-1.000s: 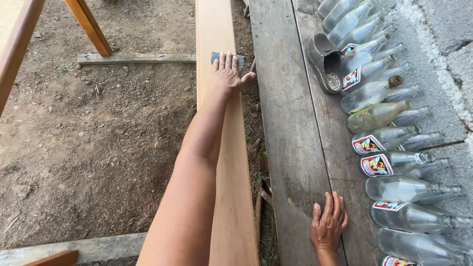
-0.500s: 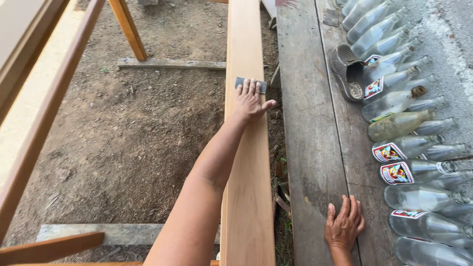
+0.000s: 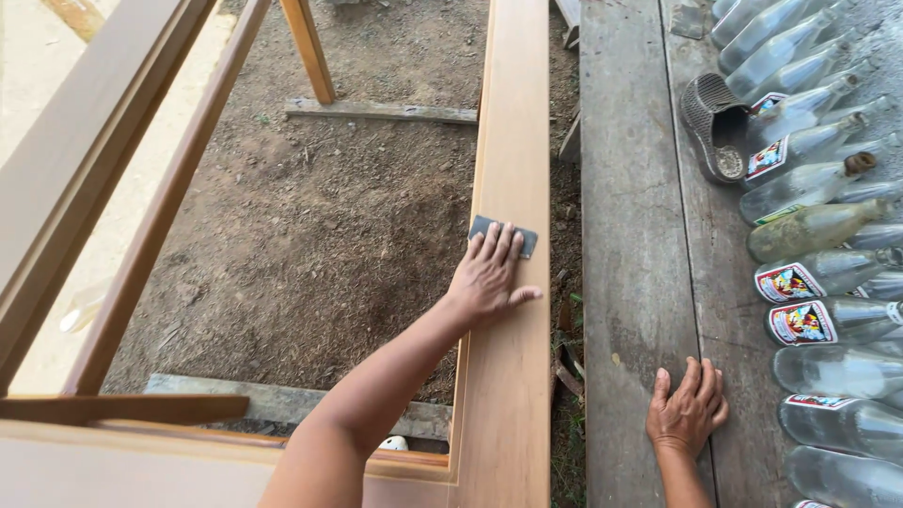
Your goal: Sanding a wooden frame with a piece of sandpaper.
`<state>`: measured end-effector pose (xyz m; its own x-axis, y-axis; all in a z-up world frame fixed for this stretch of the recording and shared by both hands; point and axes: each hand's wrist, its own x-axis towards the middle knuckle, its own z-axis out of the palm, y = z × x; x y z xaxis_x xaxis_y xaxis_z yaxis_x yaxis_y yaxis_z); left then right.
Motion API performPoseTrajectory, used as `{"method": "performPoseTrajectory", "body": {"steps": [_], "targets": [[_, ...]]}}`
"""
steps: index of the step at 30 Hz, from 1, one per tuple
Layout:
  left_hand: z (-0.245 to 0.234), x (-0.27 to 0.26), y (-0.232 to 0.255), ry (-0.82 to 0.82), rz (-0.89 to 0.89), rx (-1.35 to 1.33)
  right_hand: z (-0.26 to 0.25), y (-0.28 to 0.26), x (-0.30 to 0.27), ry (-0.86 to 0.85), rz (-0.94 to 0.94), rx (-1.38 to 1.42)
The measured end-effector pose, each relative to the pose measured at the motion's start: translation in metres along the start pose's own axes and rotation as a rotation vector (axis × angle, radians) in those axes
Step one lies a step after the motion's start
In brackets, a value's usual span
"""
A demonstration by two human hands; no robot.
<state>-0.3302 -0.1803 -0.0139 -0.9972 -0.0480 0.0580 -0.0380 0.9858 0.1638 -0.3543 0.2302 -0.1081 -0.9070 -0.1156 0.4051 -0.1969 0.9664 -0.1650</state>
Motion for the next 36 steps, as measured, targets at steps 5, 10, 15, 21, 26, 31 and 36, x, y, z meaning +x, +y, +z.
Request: {"method": "performPoseTrajectory", "body": {"steps": [5,10,15,21,26,31,36], "targets": [[-0.014,-0.088,0.027,0.022,0.037,-0.042,-0.001,0.0,0.0,-0.008,-0.001,0.025],[-0.036,-0.174,0.054,-0.009,0.088,-0.107,-0.001,0.003,-0.001,-0.017,-0.016,0.048],[-0.05,-0.257,0.077,-0.023,0.187,-0.009,0.003,0.007,-0.002,-0.024,0.002,0.068],[-0.059,-0.292,0.076,-0.058,0.308,0.025,0.007,0.013,-0.004,-0.056,-0.001,0.078],[-0.04,-0.25,0.069,-0.013,0.225,-0.016,0.003,0.011,-0.004,-0.073,0.009,0.078],[-0.046,-0.17,0.042,-0.067,0.144,0.043,0.002,0.007,-0.002,-0.069,0.015,0.07],[-0.032,-0.092,0.017,-0.043,0.053,0.038,0.002,0.007,-0.002,-0.059,0.009,0.069]]}}
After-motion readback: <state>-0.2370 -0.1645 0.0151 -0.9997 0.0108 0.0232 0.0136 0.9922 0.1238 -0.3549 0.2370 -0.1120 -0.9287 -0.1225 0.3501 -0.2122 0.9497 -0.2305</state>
